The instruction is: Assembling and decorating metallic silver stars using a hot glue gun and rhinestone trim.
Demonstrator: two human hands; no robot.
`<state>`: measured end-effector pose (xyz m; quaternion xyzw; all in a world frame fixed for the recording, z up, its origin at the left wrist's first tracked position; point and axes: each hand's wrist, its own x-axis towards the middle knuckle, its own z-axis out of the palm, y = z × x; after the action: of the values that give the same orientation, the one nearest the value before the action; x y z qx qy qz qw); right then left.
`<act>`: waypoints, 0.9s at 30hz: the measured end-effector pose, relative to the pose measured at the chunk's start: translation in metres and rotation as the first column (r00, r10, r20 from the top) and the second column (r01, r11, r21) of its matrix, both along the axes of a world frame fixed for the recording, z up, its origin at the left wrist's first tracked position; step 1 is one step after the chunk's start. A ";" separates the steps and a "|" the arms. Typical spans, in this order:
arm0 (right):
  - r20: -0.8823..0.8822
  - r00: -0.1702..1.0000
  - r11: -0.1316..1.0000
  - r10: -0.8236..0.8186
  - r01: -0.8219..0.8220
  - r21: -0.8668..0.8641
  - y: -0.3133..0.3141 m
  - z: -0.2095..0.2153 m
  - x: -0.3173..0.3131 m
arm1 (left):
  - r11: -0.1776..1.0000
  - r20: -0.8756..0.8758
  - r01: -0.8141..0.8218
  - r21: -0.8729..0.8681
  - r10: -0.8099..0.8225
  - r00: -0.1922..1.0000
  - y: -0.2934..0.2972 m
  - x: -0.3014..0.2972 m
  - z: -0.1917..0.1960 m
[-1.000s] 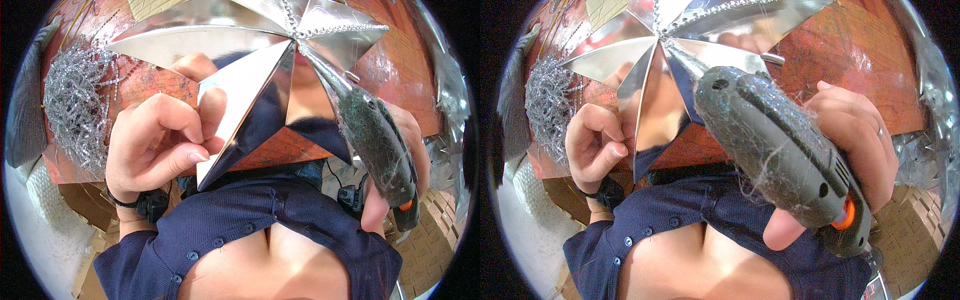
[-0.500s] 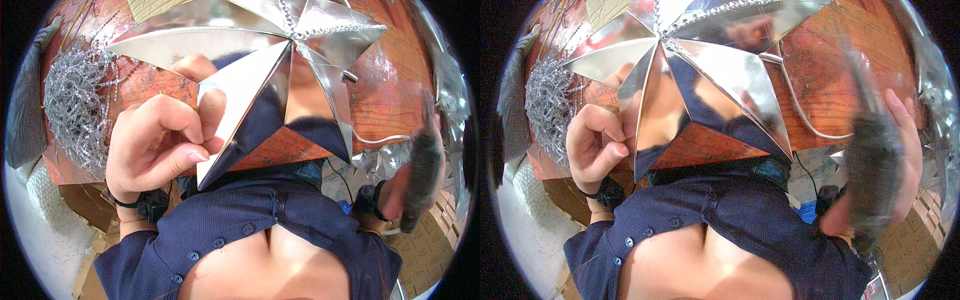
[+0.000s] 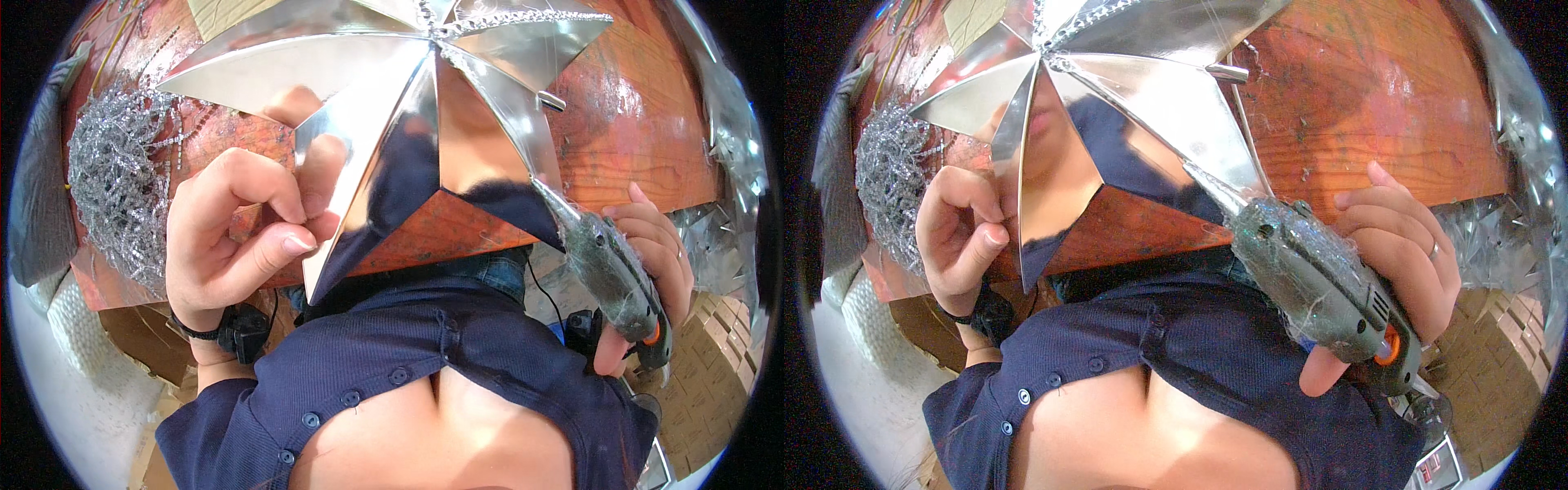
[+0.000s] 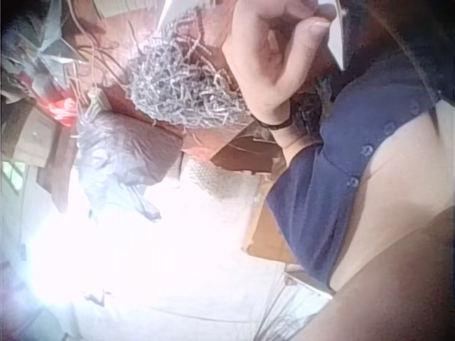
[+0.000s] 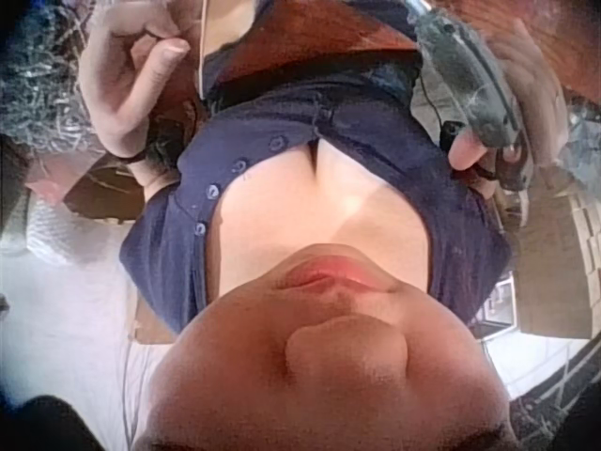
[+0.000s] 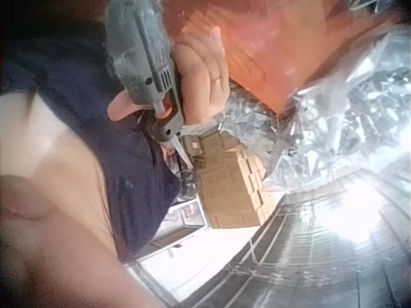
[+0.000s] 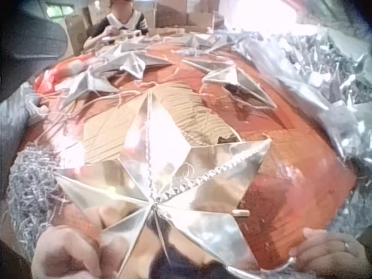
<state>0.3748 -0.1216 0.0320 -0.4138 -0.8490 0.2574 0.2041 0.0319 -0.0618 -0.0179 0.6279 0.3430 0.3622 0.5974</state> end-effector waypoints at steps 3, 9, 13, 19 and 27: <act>-0.033 0.999 0.999 -0.026 0.027 0.037 -0.001 -0.004 -0.002 | 0.999 0.043 -0.008 -0.049 0.010 0.999 -0.001 0.000 0.000; -0.109 0.993 0.994 -0.056 0.066 0.088 0.000 -0.013 -0.001 | 0.999 0.039 -0.001 -0.045 0.003 0.999 0.000 0.000 0.001; -0.150 0.986 0.991 -0.071 0.087 0.103 0.000 -0.015 -0.002 | 0.998 0.042 -0.012 -0.065 0.015 0.999 -0.001 0.000 0.000; -0.135 0.990 0.994 -0.044 0.057 0.092 0.003 -0.014 -0.001 | 1.000 0.062 -0.017 -0.021 0.019 0.998 0.000 0.002 -0.002; -0.132 0.989 0.998 -0.067 0.067 -0.008 -0.011 -0.016 0.000 | 0.998 -0.006 -0.059 -0.010 0.059 0.998 -0.002 0.001 -0.004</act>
<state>0.3748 -0.1324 0.0157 -0.4245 -0.8188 0.2786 0.2676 0.0331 -0.0639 -0.0223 0.6154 0.3649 0.3764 0.5887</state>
